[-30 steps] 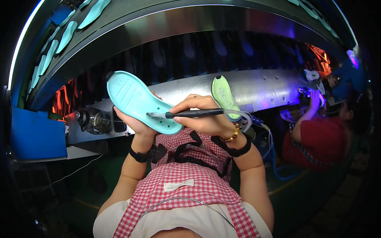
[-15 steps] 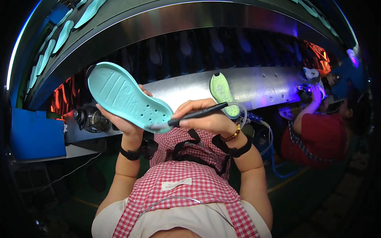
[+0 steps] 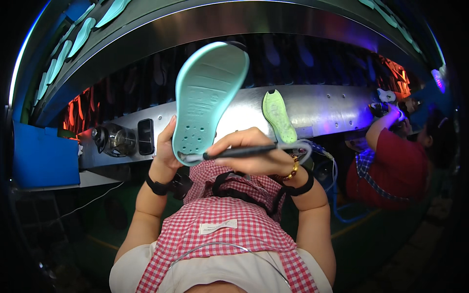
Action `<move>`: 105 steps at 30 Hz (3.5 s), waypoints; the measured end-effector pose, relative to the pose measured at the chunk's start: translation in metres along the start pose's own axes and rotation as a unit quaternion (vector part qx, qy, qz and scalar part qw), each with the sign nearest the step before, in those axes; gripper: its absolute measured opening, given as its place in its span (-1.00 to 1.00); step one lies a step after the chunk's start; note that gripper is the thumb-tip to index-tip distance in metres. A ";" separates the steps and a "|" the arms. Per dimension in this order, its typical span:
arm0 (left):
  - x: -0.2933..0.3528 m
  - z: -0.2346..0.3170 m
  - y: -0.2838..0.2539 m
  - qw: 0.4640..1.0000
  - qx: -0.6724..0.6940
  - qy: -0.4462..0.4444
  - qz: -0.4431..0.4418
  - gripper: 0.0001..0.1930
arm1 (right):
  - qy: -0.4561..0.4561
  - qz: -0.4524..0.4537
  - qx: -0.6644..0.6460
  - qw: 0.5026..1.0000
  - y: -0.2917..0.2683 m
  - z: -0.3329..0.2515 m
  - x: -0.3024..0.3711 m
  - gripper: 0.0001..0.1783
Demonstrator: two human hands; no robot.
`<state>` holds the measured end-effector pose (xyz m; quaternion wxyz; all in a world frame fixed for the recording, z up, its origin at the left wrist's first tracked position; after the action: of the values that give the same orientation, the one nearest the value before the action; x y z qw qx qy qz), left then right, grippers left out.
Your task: Apply adhesive to the surface of shoe soles using a handheld brush on a production line.
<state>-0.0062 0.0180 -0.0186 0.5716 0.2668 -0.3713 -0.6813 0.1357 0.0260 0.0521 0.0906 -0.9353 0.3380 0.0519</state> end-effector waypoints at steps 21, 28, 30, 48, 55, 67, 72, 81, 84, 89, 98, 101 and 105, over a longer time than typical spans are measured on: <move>0.023 0.022 -0.029 0.967 -0.161 -0.198 -0.006 -0.47 | -0.081 -0.124 0.116 0.982 -0.009 -0.009 0.018 -0.75; 0.037 0.059 0.007 0.945 -0.317 -0.067 -0.046 -0.40 | -0.085 -0.012 0.116 0.990 -0.003 0.011 0.019 -0.78; 0.040 0.056 -0.008 0.946 -0.312 -0.083 -0.003 -0.38 | -0.071 -0.050 0.113 0.990 0.003 0.000 0.030 -0.77; -0.005 -0.017 -0.041 0.990 0.077 0.090 0.083 -0.17 | -0.081 -0.005 0.225 0.971 0.024 0.010 0.025 -0.81; -0.012 -0.007 -0.001 0.982 0.103 0.134 0.080 -0.12 | -0.053 0.122 0.101 0.986 -0.012 -0.002 -0.007 -0.78; -0.012 0.039 0.005 0.981 0.031 0.192 -0.005 -0.05 | -0.082 -0.074 0.033 0.993 -0.001 -0.003 0.010 -0.78; -0.016 0.041 0.005 0.975 0.036 0.214 0.056 -0.05 | 0.108 0.088 -0.149 0.979 -0.022 0.033 0.013 -0.77; -0.010 0.045 0.005 0.968 -0.007 0.189 0.166 -0.12 | 0.087 0.067 -0.418 0.902 -0.003 0.060 0.006 -0.80; 0.007 0.020 0.022 0.983 -0.010 0.154 0.105 -0.22 | 0.095 0.104 -0.513 0.847 0.010 0.056 0.003 -0.80; 0.008 0.016 0.032 0.987 0.079 0.138 0.022 -0.27 | 0.103 0.134 -0.308 0.936 0.011 0.048 0.007 -0.80; -0.006 0.021 0.020 0.987 0.072 0.137 0.040 -0.33 | 0.042 0.048 -0.130 0.989 0.001 0.020 -0.006 -0.78; -0.010 0.024 0.014 0.989 0.047 0.136 0.033 -0.37 | 0.071 0.119 -0.119 0.983 -0.022 0.019 -0.011 -0.78; -0.013 0.025 0.002 0.985 -0.018 0.153 0.072 -0.35 | 0.019 -0.004 -0.006 1.000 -0.020 0.010 -0.017 -0.78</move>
<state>-0.0225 0.0355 -0.0032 0.6740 0.3299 -0.2861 -0.5959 0.1349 0.0536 0.0472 0.0786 -0.9380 0.3357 0.0356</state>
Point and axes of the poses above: each hand's wrist, its own x-axis away from the middle knuckle, its own y-axis out of the palm, z = x × y, the point moved 6 cm from there along -x, towards the middle knuckle, and after that the axes turned 4 degrees about y, right-handed, at the moved point
